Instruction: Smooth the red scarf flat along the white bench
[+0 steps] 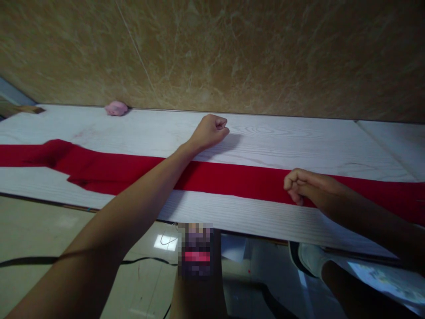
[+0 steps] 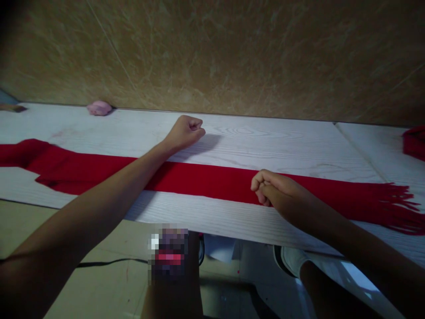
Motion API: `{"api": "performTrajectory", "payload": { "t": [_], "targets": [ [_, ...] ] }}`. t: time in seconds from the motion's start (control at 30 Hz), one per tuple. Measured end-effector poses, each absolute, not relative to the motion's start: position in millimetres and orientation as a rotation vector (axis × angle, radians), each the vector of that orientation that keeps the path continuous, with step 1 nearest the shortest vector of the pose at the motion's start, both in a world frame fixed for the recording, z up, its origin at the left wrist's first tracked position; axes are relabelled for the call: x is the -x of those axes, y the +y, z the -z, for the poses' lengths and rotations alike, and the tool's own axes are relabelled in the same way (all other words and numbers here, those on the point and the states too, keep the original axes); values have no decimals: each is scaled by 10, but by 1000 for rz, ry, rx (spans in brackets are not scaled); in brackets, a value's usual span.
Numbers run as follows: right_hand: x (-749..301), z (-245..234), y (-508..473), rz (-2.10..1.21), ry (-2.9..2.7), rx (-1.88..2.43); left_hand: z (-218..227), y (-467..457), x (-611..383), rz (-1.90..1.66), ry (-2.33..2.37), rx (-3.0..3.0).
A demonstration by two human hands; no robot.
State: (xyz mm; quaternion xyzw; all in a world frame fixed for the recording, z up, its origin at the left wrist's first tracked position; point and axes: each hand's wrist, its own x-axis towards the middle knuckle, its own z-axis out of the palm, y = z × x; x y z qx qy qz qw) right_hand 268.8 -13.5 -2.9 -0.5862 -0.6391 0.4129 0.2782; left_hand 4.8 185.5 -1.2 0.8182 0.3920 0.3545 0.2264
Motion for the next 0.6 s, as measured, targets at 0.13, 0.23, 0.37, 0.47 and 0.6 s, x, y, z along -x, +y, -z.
{"api": "performTrajectory", "payload": {
  "t": [0.13,0.23,0.37,0.47,0.6],
  "targets": [
    [-2656,-25,-118,-1075,-1776,1614,19,1861,-45,-972,1061,-2257],
    [-2660,-31,-112,-1083,-1787,1616,28,1867,-44,-984,1036,-2266],
    [-2695,16,-102,-1134,-1723,1604,32,1872,-46,-993,1027,-2275],
    [-2710,44,-96,-1181,-1676,1610,37,1882,-45,-994,1043,-2267],
    [-2711,50,-93,-1193,-1704,1661,45,1894,-40,-1009,1027,-2268]
  ]
}}
